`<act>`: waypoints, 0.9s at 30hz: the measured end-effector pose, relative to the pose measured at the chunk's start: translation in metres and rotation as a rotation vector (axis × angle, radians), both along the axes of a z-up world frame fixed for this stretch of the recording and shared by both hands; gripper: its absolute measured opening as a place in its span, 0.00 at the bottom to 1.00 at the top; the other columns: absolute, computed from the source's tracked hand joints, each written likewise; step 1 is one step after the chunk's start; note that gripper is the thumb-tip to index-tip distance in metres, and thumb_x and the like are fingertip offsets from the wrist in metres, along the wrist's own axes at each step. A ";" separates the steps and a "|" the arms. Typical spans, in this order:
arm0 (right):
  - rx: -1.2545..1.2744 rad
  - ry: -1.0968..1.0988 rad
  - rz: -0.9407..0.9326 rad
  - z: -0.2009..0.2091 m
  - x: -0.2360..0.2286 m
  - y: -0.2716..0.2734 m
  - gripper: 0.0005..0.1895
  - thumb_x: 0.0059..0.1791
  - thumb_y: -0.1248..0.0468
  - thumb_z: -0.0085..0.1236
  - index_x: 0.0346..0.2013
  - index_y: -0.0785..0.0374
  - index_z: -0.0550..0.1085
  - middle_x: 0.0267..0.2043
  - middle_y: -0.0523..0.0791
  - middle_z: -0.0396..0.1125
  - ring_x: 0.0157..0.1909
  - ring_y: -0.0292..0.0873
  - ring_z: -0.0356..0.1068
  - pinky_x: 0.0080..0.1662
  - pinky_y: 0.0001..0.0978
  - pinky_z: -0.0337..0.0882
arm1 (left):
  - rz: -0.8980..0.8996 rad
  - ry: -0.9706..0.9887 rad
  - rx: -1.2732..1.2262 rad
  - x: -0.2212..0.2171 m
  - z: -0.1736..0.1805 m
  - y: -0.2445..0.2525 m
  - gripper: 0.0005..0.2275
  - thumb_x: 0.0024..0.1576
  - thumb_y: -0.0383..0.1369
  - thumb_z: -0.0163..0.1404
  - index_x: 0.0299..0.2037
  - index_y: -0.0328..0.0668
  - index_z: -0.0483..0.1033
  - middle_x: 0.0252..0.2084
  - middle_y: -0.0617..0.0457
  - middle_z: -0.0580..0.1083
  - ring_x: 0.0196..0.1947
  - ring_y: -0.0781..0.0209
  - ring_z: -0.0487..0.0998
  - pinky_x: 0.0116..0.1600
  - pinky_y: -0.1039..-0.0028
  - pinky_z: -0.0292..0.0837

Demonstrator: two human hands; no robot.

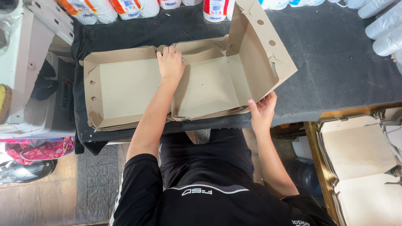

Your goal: The person assembles cardboard boxes by folding the pre-scored flaps of a flat cardboard sheet into a box shape and then closing the lid.

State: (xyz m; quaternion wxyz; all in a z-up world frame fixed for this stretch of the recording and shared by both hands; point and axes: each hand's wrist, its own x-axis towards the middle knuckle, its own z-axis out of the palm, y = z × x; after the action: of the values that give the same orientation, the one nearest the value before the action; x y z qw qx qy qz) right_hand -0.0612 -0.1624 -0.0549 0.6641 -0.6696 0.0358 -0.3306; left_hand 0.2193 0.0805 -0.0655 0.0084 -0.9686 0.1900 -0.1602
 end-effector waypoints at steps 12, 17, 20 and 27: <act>-0.026 0.122 0.002 0.012 -0.013 0.009 0.42 0.50 0.62 0.66 0.71 0.64 0.51 0.65 0.54 0.54 0.66 0.51 0.58 0.66 0.54 0.58 | 0.036 0.113 -0.167 0.009 -0.015 0.000 0.08 0.50 0.35 0.62 0.38 0.45 0.81 0.39 0.51 0.73 0.47 0.51 0.74 0.50 0.53 0.66; 0.018 0.124 0.004 0.011 -0.012 0.006 0.42 0.50 0.60 0.66 0.71 0.62 0.50 0.65 0.52 0.55 0.67 0.51 0.58 0.67 0.53 0.58 | 0.021 0.095 -0.079 0.005 -0.001 0.001 0.08 0.53 0.33 0.62 0.39 0.44 0.81 0.40 0.51 0.74 0.47 0.53 0.75 0.51 0.56 0.67; 0.062 0.112 0.000 0.001 -0.010 0.002 0.42 0.51 0.60 0.66 0.71 0.61 0.50 0.64 0.51 0.55 0.67 0.50 0.58 0.67 0.52 0.58 | 0.016 0.066 0.005 0.005 0.000 -0.001 0.07 0.55 0.30 0.60 0.42 0.44 0.81 0.41 0.51 0.76 0.47 0.54 0.76 0.52 0.57 0.68; 0.099 0.113 0.014 -0.005 -0.016 -0.002 0.41 0.52 0.61 0.63 0.72 0.59 0.49 0.63 0.51 0.55 0.64 0.51 0.62 0.65 0.49 0.63 | -0.023 -0.050 0.087 -0.005 0.012 -0.012 0.07 0.56 0.30 0.58 0.43 0.46 0.76 0.43 0.49 0.75 0.49 0.52 0.76 0.54 0.56 0.67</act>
State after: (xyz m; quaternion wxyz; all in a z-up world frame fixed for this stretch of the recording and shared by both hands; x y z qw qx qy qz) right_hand -0.0771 -0.1642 -0.0603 0.6957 -0.6537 0.0848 -0.2855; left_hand 0.2142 0.0685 -0.0538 0.0534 -0.9607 0.2076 -0.1762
